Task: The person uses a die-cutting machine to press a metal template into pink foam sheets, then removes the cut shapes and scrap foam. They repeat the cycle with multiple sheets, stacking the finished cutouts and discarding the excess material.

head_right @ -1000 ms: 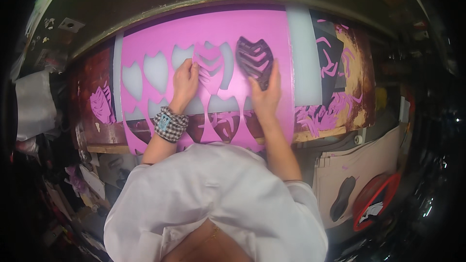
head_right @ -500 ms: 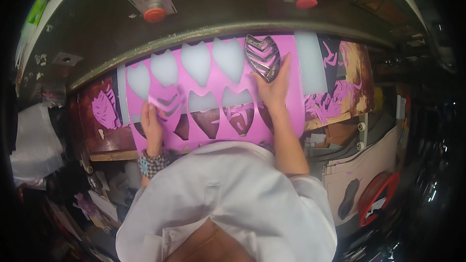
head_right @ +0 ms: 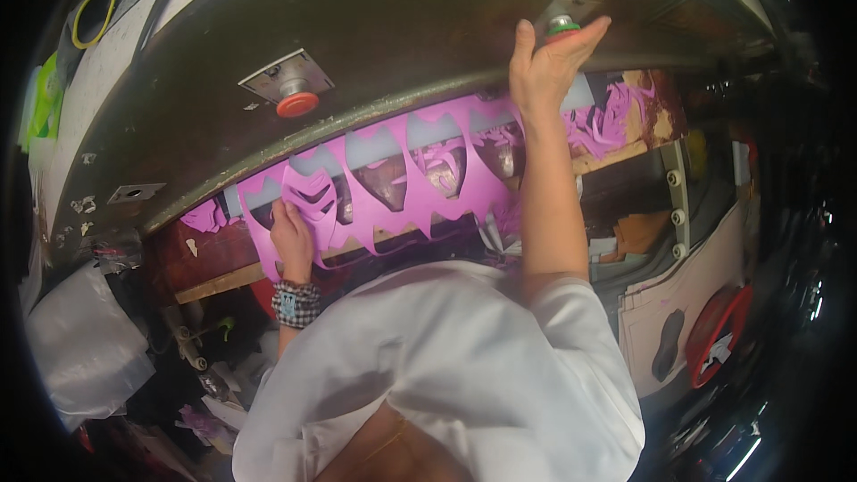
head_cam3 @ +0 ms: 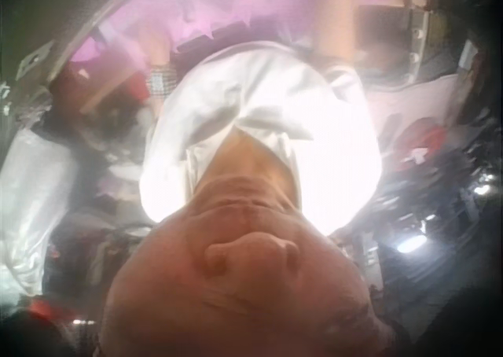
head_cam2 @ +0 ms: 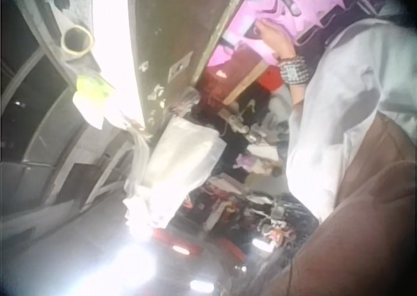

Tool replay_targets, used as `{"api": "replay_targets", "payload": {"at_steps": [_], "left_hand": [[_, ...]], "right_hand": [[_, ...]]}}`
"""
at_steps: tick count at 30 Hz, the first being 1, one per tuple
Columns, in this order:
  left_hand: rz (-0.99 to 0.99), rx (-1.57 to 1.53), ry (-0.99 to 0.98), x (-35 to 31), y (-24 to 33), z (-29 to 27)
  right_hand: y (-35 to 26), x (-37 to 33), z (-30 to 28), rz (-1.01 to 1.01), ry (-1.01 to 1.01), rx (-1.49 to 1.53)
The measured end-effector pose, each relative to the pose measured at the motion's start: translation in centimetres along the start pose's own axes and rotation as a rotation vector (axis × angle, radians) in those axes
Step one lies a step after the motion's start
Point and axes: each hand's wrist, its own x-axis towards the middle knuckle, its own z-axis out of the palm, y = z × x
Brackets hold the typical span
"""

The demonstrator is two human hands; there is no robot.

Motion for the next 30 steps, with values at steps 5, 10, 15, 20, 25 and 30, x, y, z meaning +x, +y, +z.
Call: {"api": "replay_targets", "payload": {"at_steps": [5, 10, 15, 20, 25, 30], "left_hand": [[0.042, 0.029, 0.009, -0.2, -1.3, 1.3], [-0.165, -0.413, -0.060, -0.3, -6.8, 4.3], [0.012, 0.086, 0.015, 2.1, -11.0, 5.5], [0.031, -0.057, 0.079, 1.0, -11.5, 5.1], [0.135, -0.288, 0.233, -0.6, -13.8, 7.9], [0.113, -0.444, 0.522, 3.0, -14.8, 10.2]], "right_hand": [[6.0, -3.2, -2.9, 0.038, -0.073, -0.162], [11.3, -11.5, -3.3, 0.706, -0.336, -0.047], [11.4, -14.5, 1.3, 0.509, -0.290, -0.170], [9.1, -15.7, -1.1, 0.460, -0.117, -0.026], [9.8, -15.6, -3.2, 0.358, -0.030, -0.066], [5.0, -12.3, 4.0, -0.120, -0.057, 0.268]]}}
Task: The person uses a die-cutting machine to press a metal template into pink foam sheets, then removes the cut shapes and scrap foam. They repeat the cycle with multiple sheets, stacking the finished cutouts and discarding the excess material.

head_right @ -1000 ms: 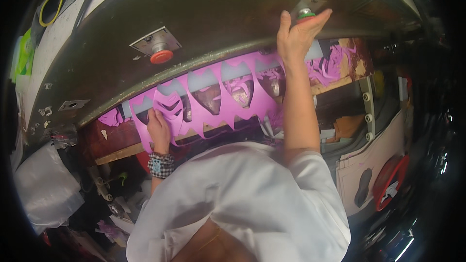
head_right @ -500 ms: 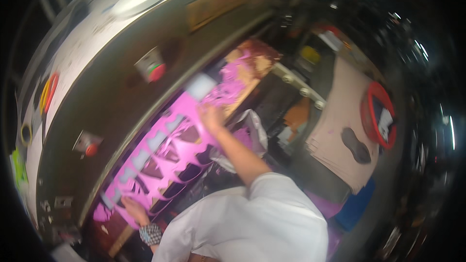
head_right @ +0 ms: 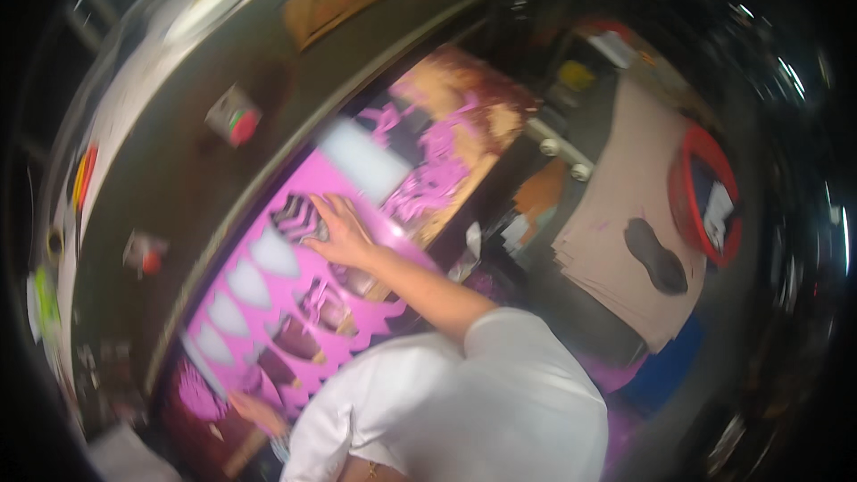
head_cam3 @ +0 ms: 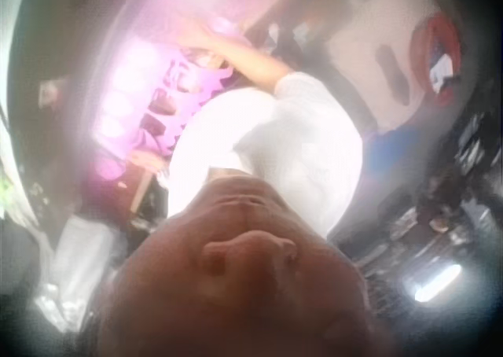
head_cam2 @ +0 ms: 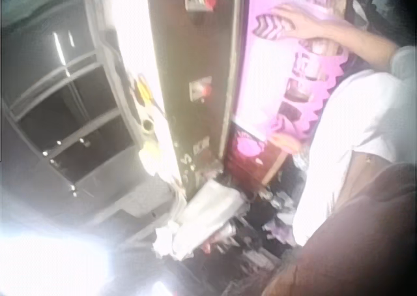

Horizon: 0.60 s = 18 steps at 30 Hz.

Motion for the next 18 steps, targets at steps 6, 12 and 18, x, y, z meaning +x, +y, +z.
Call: {"api": "replay_targets", "payload": {"at_steps": [6, 12, 18], "left_hand": [[-0.291, -0.570, -0.130, 4.8, 7.2, 5.6], [-0.421, -0.673, -0.665, 6.3, 17.0, 10.4], [-0.193, -0.630, -0.883, 4.8, 24.6, 19.4]], "right_hand": [[-2.7, 0.5, 5.5, 0.057, 0.012, -0.103], [0.0, -0.6, -0.3, 0.829, 0.129, 1.063], [-1.2, -0.6, -5.3, 0.756, 0.305, 1.058]]}}
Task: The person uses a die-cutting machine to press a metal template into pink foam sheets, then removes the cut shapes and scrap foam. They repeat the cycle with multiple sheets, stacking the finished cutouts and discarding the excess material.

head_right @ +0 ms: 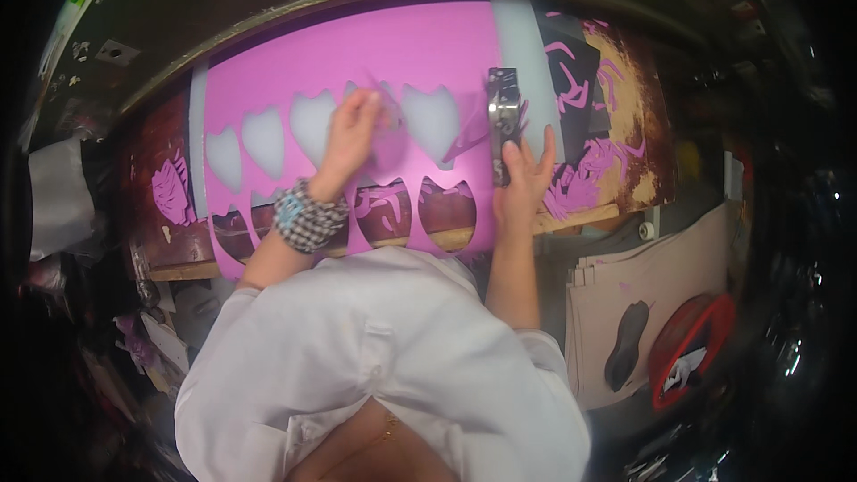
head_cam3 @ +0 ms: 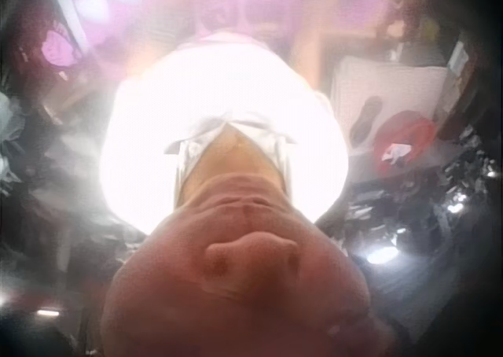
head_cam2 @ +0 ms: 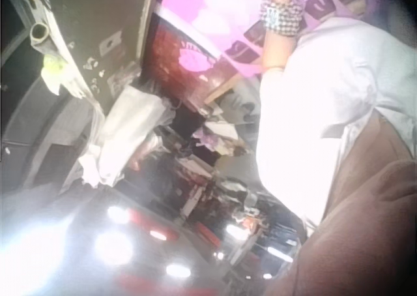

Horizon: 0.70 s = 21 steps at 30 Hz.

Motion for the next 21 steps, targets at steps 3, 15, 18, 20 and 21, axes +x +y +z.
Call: {"api": "replay_targets", "payload": {"at_steps": [3, 15, 18, 20, 21], "left_hand": [[0.203, 0.155, -0.129, -0.1, 0.0, 6.3], [0.135, -0.189, -0.040, 0.5, 1.1, 1.6], [0.298, -0.506, 0.011, 0.4, 3.2, -2.4], [0.286, -0.379, -0.001, -0.7, 4.2, -5.3], [0.283, -0.332, -0.002, -1.5, 4.5, -6.5]], "right_hand": [[-0.3, -2.1, -0.3, -0.007, -0.050, 0.069], [-4.6, 1.4, -6.6, -0.411, 0.328, -0.188], [-5.9, 1.7, -7.0, -0.460, 0.375, -0.503], [-5.7, 1.8, -6.7, -0.545, 0.426, -0.823], [-5.3, 1.8, -6.3, -0.587, 0.451, -0.989]]}}
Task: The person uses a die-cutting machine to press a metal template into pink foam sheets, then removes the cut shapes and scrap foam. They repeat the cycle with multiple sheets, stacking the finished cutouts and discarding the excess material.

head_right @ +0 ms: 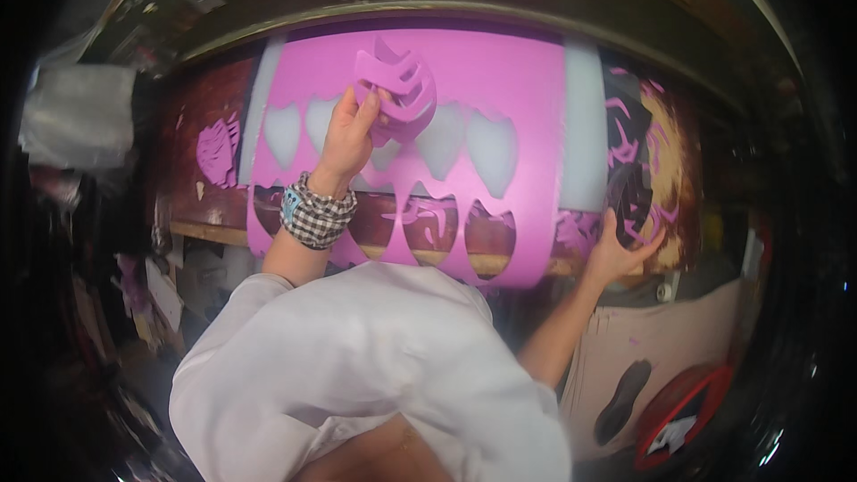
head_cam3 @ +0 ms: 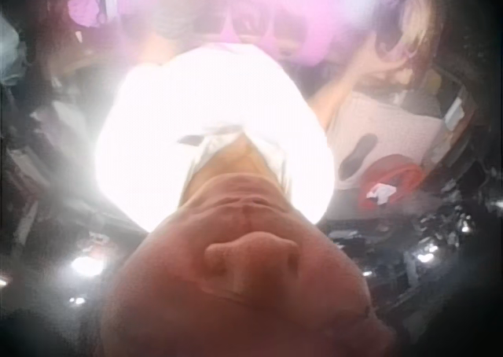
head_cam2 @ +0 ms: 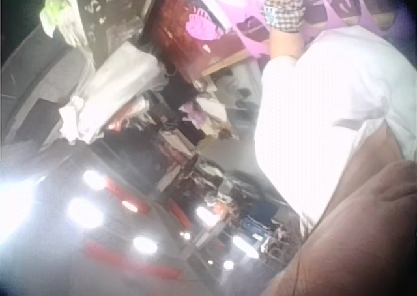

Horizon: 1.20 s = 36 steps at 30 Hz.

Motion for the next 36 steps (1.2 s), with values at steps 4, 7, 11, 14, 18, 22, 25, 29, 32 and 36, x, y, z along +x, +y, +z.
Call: {"api": "replay_targets", "payload": {"at_steps": [4, 7, 11, 14, 18, 22, 25, 29, 32, 36], "left_hand": [[-0.037, -0.254, 0.074, -2.6, 2.3, -2.3], [-0.079, -0.412, 0.220, -3.9, 3.9, -3.3], [-0.101, -0.507, 0.343, -5.7, 6.0, -4.8], [-0.131, -0.515, 0.403, -7.9, 6.3, -6.0], [0.627, 0.860, 0.147, -10.5, 5.6, -8.5], [-0.026, 0.284, 0.084, -12.3, 5.1, -9.0], [-0.059, -0.309, 0.059, -13.4, 5.3, -9.5], [-0.031, -0.319, 0.065, -14.9, 5.3, -8.8], [-0.027, -0.123, 0.091, -15.3, 5.4, -9.0], [0.148, 0.529, 0.175, -16.6, 6.7, -11.6]], "right_hand": [[-1.1, -1.1, 2.8, -0.140, -0.129, 0.100], [-3.5, -0.8, 5.3, -0.165, -0.499, 0.041], [-9.1, -2.6, 8.0, -0.545, -0.266, -0.488], [-13.9, -7.3, 9.4, -0.768, -0.391, 0.263], [-18.5, -14.6, 11.1, -0.689, -1.128, 0.492], [-19.9, -17.3, 13.2, -0.402, -1.353, 0.647], [-19.7, -18.7, 14.8, -0.381, -1.519, 0.705], [-18.3, -20.3, 15.1, -0.145, -1.731, 0.937], [-17.8, -20.4, 15.1, -0.128, -1.681, 0.989], [-18.0, -16.3, 14.7, 0.040, -1.397, 0.628]]}}
